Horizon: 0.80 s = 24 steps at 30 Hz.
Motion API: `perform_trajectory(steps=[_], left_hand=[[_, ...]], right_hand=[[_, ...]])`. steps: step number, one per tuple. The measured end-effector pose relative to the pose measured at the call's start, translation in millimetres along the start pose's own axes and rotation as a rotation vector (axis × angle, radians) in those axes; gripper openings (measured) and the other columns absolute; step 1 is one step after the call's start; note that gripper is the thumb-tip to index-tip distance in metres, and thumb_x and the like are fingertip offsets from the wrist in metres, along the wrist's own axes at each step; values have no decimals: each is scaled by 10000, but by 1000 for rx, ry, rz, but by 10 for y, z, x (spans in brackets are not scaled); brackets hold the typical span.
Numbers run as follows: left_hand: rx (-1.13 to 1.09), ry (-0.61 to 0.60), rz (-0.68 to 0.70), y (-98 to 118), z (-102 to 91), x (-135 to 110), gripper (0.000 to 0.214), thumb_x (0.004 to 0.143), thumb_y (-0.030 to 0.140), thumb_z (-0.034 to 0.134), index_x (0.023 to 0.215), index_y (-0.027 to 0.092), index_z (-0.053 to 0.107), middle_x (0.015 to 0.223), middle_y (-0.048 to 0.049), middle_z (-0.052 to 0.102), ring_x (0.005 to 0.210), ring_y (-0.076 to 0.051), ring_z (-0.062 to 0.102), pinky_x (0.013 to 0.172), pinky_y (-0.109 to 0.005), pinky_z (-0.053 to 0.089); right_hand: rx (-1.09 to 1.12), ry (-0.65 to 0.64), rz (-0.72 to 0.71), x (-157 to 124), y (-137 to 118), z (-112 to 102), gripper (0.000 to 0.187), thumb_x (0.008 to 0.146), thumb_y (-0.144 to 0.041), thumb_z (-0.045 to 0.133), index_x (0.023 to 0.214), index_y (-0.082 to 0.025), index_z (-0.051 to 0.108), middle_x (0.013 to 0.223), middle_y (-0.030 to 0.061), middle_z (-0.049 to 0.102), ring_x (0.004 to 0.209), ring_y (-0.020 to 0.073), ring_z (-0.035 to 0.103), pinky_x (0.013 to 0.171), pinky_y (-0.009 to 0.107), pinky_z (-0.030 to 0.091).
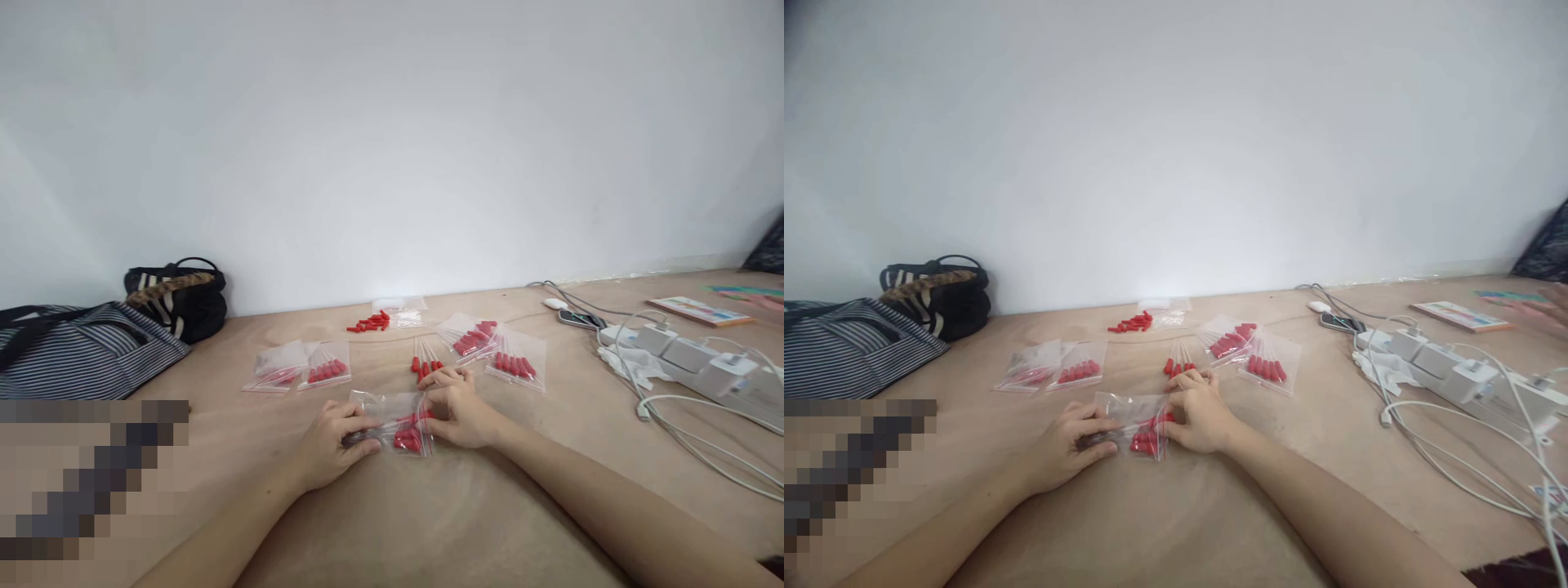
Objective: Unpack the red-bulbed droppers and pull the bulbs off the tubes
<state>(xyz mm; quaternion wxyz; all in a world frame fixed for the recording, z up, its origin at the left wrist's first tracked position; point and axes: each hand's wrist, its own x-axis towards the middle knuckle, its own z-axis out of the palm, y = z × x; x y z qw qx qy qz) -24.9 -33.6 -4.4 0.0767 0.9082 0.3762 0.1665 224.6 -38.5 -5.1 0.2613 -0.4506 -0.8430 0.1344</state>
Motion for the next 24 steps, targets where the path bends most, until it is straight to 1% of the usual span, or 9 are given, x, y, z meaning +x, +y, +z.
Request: perform_trajectory(steps=[4, 8, 11, 14, 16, 18, 21, 23, 24], left_hand=[[3, 10, 12, -21, -11, -14, 242, 789, 371, 544, 976, 263, 654, 774, -2, 600, 694, -139, 540, 715, -290, 363], [-5, 17, 14, -17, -21, -16, 244, 795, 378, 534, 964, 253, 658, 757, -1, 595, 683, -137, 538, 714, -293, 367], [-7, 16, 8, -16, -19, -16, 247, 790, 383, 540, 962, 253, 660, 756, -1, 595, 682, -138, 540, 704, -290, 371], [-6, 26, 8, -38, -10, -27, 247, 784, 388, 547, 965, 264, 661, 754, 0, 596, 672, -133, 535, 689, -281, 374], [-10, 35, 9, -63, -10, -39, 245, 784, 384, 548, 970, 270, 659, 749, 2, 594, 668, -129, 533, 688, -277, 375], [-14, 41, 3, -85, -17, -48, 248, 783, 384, 548, 975, 269, 657, 729, 6, 588, 654, -126, 529, 683, -274, 378], [-16, 46, -8, -105, -33, -50, 255, 778, 395, 551, 967, 262, 660, 692, 9, 573, 625, -121, 515, 663, -266, 383], [-17, 48, -13, -107, -43, -46, 256, 770, 400, 556, 956, 260, 664, 677, 11, 566, 611, -118, 508, 647, -257, 385], [-17, 45, -17, -106, -47, -43, 257, 769, 401, 557, 954, 260, 665, 673, 12, 563, 604, -116, 505, 640, -253, 386]], right_hand=[[8, -20, 31, -27, 34, -99, 142, 701, -372, 637, 708, -231, 636, 1082, 27, 556, 1051, 240, 426, 916, 501, 171], [-27, -54, -15, -30, 44, -97, 168, 729, -421, 604, 802, -278, 651, 1113, 18, 544, 1055, 242, 425, 904, 499, 189], [-60, -74, -45, -18, 21, -65, 134, 728, -369, 617, 751, -239, 640, 1098, 24, 553, 1043, 234, 435, 903, 487, 201], [-109, -81, -82, -18, 49, -141, 100, 744, -322, 599, 754, -228, 632, 1096, 33, 558, 1038, 233, 443, 897, 492, 209], [-145, -89, -80, -37, 157, -283, 85, 752, -302, 583, 764, -241, 640, 1094, 32, 561, 1038, 241, 448, 885, 492, 226], [-159, -89, -29, -71, 348, -474, 86, 738, -303, 590, 773, -258, 655, 1055, 35, 578, 1020, 248, 466, 870, 483, 254], [-106, -11, 89, -126, 697, -733, 151, 716, -362, 594, 768, -245, 674, 991, 43, 598, 976, 237, 504, 861, 426, 311], [-18, 55, 174, -138, 868, -807, 204, 712, -394, 574, 737, -220, 677, 945, 43, 610, 900, 206, 540, 813, 349, 367], [2, 102, 256, -129, 914, -803, 225, 710, -406, 565, 714, -210, 675, 904, 39, 619, 869, 199, 551, 784, 324, 382]])
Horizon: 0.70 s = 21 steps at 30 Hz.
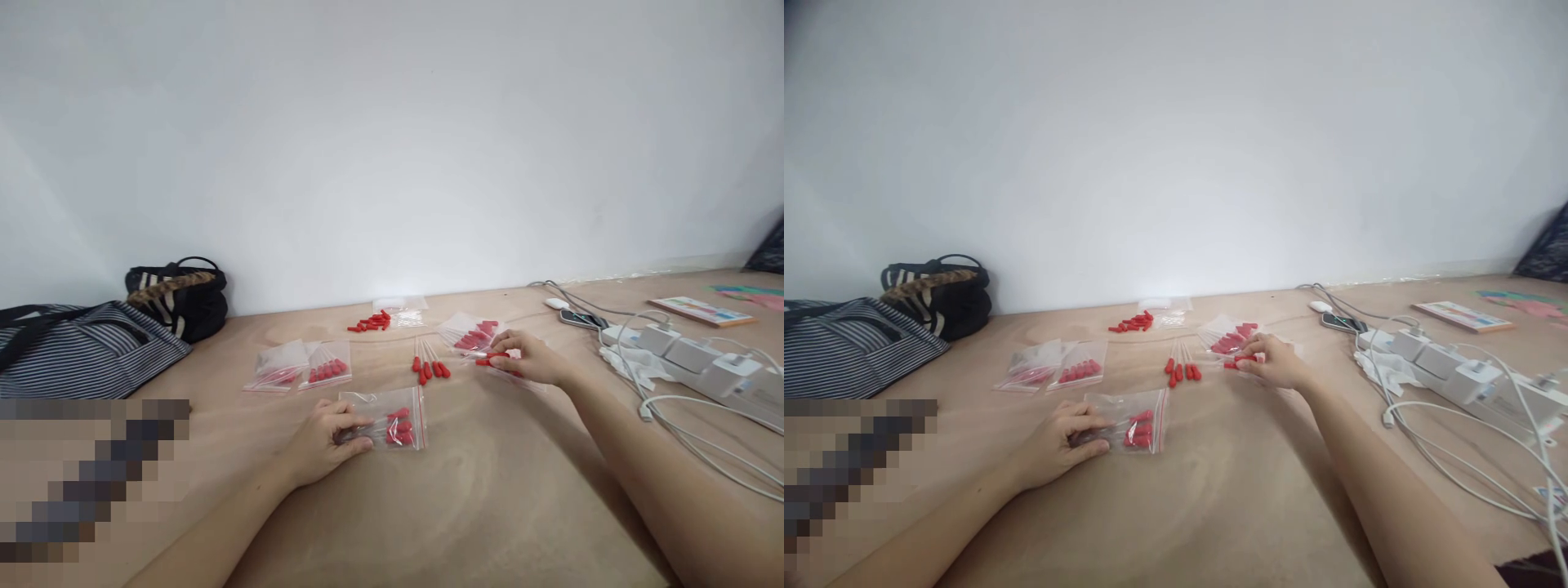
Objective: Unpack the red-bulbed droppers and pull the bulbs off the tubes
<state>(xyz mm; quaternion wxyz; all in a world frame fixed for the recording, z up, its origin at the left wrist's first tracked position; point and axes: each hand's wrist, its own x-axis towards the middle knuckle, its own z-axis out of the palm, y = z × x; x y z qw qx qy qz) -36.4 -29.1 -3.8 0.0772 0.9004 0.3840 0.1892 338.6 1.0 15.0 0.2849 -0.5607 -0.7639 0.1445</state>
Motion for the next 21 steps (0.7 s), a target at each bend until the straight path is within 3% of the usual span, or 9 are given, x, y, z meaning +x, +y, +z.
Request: perform_trajectory(steps=[4, 6, 10, 14, 21], left_hand=[[-5, -19, -20, 14, -15, 8, 261, 770, 398, 553, 958, 257, 666, 688, 5, 567, 625, -125, 516, 643, -255, 394], [-7, -24, -28, 20, -23, 8, 267, 769, 400, 553, 963, 253, 665, 700, 0, 572, 641, -132, 521, 652, -261, 397], [8, -32, -31, 20, -31, 6, 270, 772, 406, 549, 965, 258, 665, 682, 3, 562, 619, -127, 511, 658, -268, 395], [4, -48, -27, 0, -14, 13, 275, 782, 409, 537, 975, 258, 660, 701, 0, 567, 628, -127, 513, 677, -277, 389], [-1, -14, -4, -14, 23, 22, 265, 783, 408, 544, 975, 267, 658, 724, 3, 574, 661, -127, 516, 719, -286, 379]], right_hand=[[-63, 189, 453, 79, -104, 241, 329, 738, -468, 495, 651, -194, 655, 696, 34, 624, 739, 216, 570, 742, 359, 370], [-101, 205, 530, 122, -235, 406, 327, 738, -478, 491, 663, -210, 662, 687, 42, 633, 797, 253, 561, 799, 426, 328], [-117, 211, 570, 196, -420, 634, 333, 751, -472, 487, 656, -211, 669, 785, 82, 652, 930, 291, 517, 868, 508, 247], [-149, 183, 584, 229, -472, 717, 351, 742, -496, 491, 621, -217, 665, 826, 78, 651, 997, 300, 482, 879, 519, 237], [-131, 183, 490, 196, -464, 740, 382, 764, -540, 454, 852, -248, 685, 842, 77, 666, 934, 291, 528, 870, 514, 243]])
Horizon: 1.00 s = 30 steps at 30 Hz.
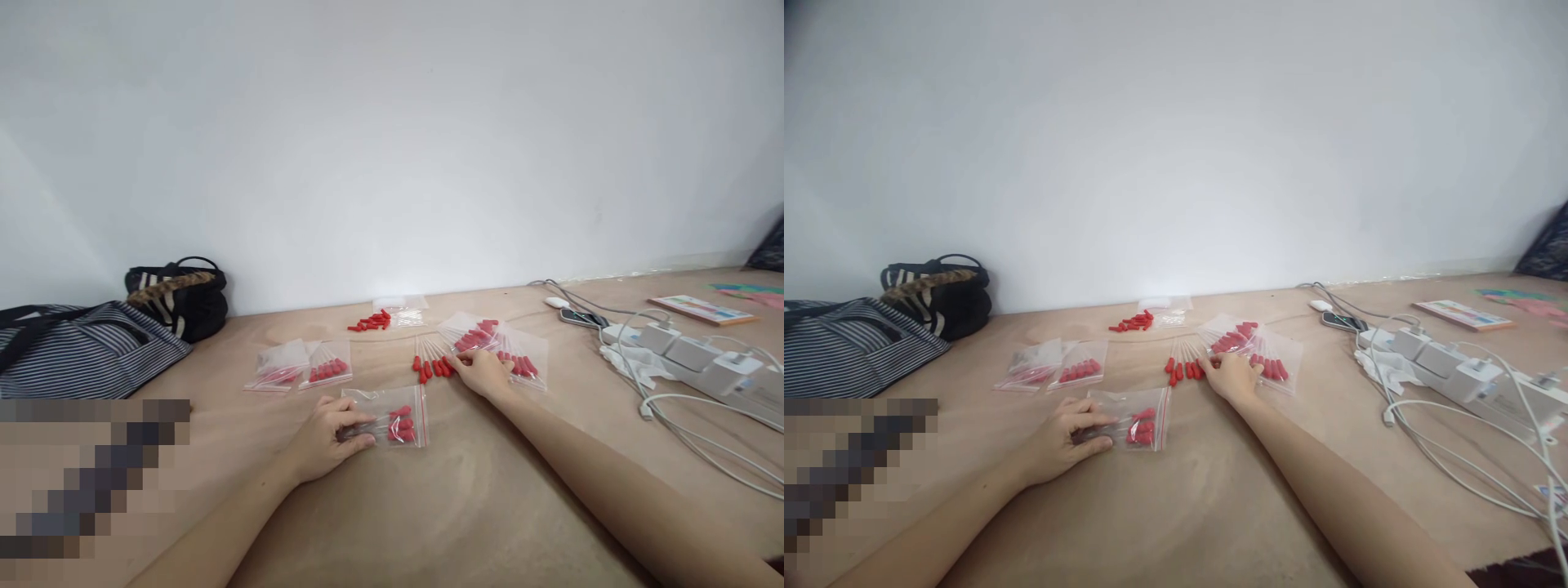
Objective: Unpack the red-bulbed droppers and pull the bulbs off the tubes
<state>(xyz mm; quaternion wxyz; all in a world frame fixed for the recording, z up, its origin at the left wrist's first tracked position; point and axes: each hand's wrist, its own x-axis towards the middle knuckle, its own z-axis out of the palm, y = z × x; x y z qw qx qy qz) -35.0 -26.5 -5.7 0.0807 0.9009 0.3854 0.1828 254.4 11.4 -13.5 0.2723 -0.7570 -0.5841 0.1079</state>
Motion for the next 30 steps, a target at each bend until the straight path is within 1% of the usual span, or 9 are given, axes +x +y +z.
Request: perform_trajectory(steps=[3, 5, 8, 10, 13, 17, 23, 26, 30], left_hand=[[0, 1, 0, 13, -7, -3, 265, 779, 405, 550, 976, 264, 659, 718, 2, 570, 673, -135, 520, 723, -291, 382], [-4, 0, -5, 22, -13, -2, 262, 777, 400, 555, 976, 266, 659, 717, 1, 569, 682, -140, 523, 724, -293, 383], [-11, 9, -8, 28, -14, 2, 250, 776, 388, 560, 974, 272, 660, 726, 0, 573, 696, -145, 526, 725, -293, 382], [-7, 14, -8, 29, -9, 2, 244, 777, 386, 560, 966, 270, 663, 720, 0, 574, 694, -145, 525, 723, -291, 381], [0, 19, 13, 33, -3, -1, 246, 785, 391, 550, 967, 270, 662, 720, 2, 580, 688, -141, 523, 722, -285, 377], [5, 8, 36, 64, -6, -3, 225, 800, 368, 532, 955, 270, 663, 725, 3, 590, 675, -135, 529, 724, -291, 362], [-1, 10, 47, 103, -5, 6, 219, 812, 350, 509, 925, 248, 666, 720, -3, 606, 656, -131, 532, 715, -296, 356], [-9, 9, 41, 97, 6, 10, 227, 809, 366, 510, 926, 250, 666, 719, -3, 608, 658, -134, 533, 717, -299, 360], [-21, 12, 17, 94, 14, 15, 235, 786, 392, 536, 920, 250, 668, 746, -5, 616, 670, -138, 538, 707, -290, 372]], right_hand=[[64, 70, -102, -70, 16, -35, 378, 772, -513, 457, 901, -222, 660, 807, 75, 664, 874, 274, 549, 831, 483, 295], [138, 60, -262, -160, 7, -61, 293, 772, -442, 487, 843, -212, 655, 775, 49, 656, 820, 226, 557, 789, 404, 344], [232, -128, -570, -334, -40, -66, 182, 753, -366, 547, 717, -221, 650, 722, 2, 642, 750, 163, 549, 775, 336, 346], [237, -227, -667, -436, -86, -43, 145, 731, -365, 591, 712, -240, 660, 722, -11, 636, 768, 161, 540, 814, 356, 312], [199, -287, -682, -525, -162, -8, 170, 724, -400, 609, 797, -263, 679, 755, 0, 623, 802, 172, 519, 819, 378, 280], [150, -338, -740, -561, -252, -16, 320, 694, -512, 609, 905, -277, 662, 813, 8, 602, 836, 175, 487, 810, 374, 259], [43, -403, -775, -560, -305, 9, 422, 536, -545, 703, 852, -270, 654, 833, -1, 560, 855, 186, 458, 790, 366, 245], [53, -378, -767, -575, -317, 35, 388, 540, -526, 699, 788, -234, 635, 823, 1, 542, 849, 182, 451, 776, 354, 249], [92, -340, -748, -599, -328, 21, 329, 543, -415, 709, 721, -184, 556, 792, -6, 537, 817, 172, 457, 748, 330, 259]])
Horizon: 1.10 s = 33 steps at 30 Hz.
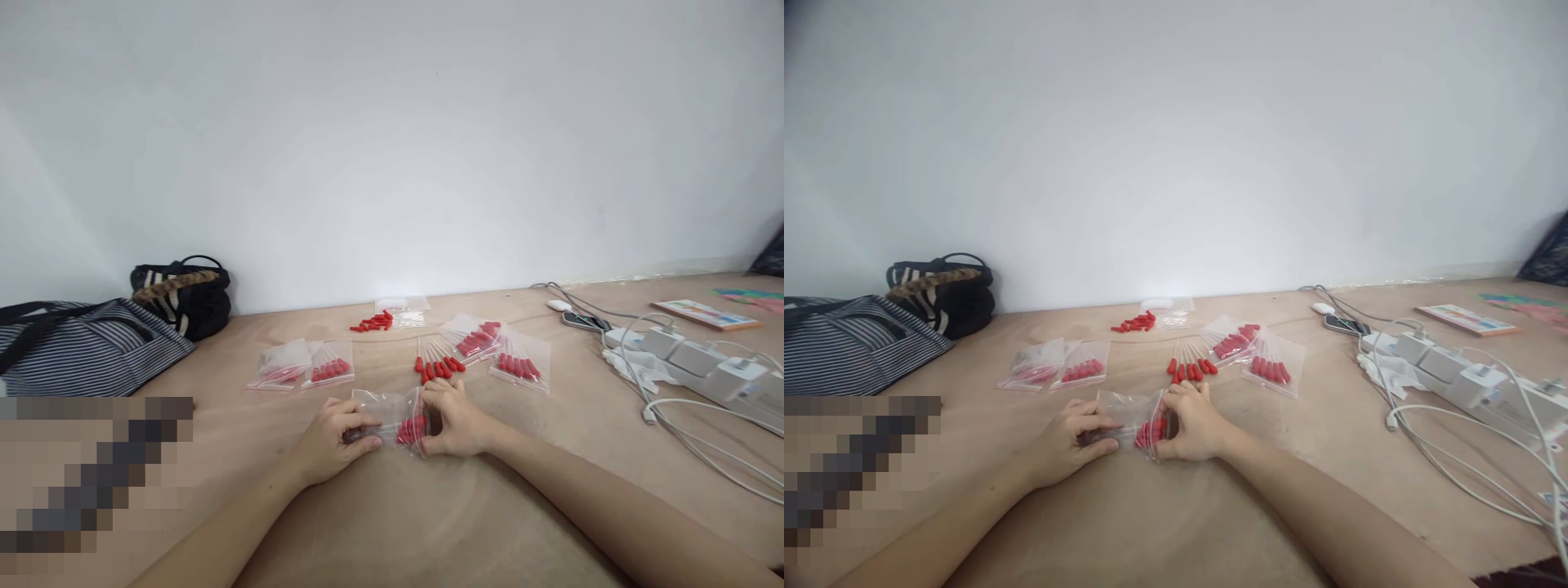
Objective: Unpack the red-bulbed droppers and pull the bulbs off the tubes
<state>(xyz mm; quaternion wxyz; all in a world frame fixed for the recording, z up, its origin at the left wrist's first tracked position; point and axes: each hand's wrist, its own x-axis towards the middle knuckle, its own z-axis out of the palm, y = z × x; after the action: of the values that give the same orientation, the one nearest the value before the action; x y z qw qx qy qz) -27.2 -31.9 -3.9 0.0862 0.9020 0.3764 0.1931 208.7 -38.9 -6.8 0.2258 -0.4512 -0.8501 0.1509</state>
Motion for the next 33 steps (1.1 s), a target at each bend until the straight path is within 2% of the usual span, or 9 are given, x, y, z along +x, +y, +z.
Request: perform_trajectory(steps=[4, 9, 15, 18, 24, 27, 33], left_hand=[[-8, 23, 5, -2, -1, -2, 245, 778, 400, 545, 921, 241, 665, 725, -1, 605, 653, -129, 527, 683, -268, 388], [-12, 19, 24, -30, 6, -10, 233, 794, 389, 531, 921, 247, 666, 700, 2, 587, 646, -126, 517, 690, -271, 383], [-17, 2, -3, 0, -10, 6, 263, 777, 426, 544, 929, 251, 667, 707, 7, 601, 629, -118, 512, 669, -256, 382], [-1, 9, -20, 6, -13, 14, 268, 762, 432, 559, 921, 248, 672, 688, 11, 596, 619, -116, 502, 653, -249, 382], [-4, 12, -15, -9, 2, 12, 238, 776, 404, 553, 916, 253, 673, 674, 15, 591, 626, -117, 510, 649, -245, 378], [-2, 11, -17, 3, 0, 14, 238, 775, 406, 556, 904, 249, 678, 664, 16, 593, 598, -110, 506, 644, -244, 375], [-14, 14, -42, 27, -22, 33, 208, 770, 377, 565, 865, 237, 687, 657, 13, 607, 597, -114, 515, 632, -243, 377]], right_hand=[[29, 2, 17, -7, 26, -36, 267, 575, -344, 693, 717, -185, 533, 793, -16, 552, 813, 165, 455, 757, 331, 254], [44, -15, 1, -5, 57, -27, 297, 589, -446, 699, 706, -202, 577, 875, -7, 552, 873, 181, 434, 788, 354, 240], [7, 5, -6, 1, 28, -21, 293, 582, -413, 703, 605, -172, 537, 743, -11, 523, 798, 161, 438, 774, 348, 251], [7, 31, 1, 1, 63, -47, 254, 580, -370, 701, 636, -179, 544, 745, -16, 539, 799, 158, 443, 795, 356, 246], [-22, -4, -12, -1, 123, -39, 342, 530, -473, 729, 695, -208, 591, 842, -1, 555, 852, 189, 439, 815, 384, 244], [14, -3, 21, 5, 92, 2, 277, 578, -425, 708, 642, -188, 579, 836, 1, 560, 859, 184, 443, 813, 383, 249], [148, 86, 76, 18, 107, -4, 184, 600, -292, 690, 609, -177, 546, 736, -21, 570, 823, 170, 476, 827, 375, 271]])
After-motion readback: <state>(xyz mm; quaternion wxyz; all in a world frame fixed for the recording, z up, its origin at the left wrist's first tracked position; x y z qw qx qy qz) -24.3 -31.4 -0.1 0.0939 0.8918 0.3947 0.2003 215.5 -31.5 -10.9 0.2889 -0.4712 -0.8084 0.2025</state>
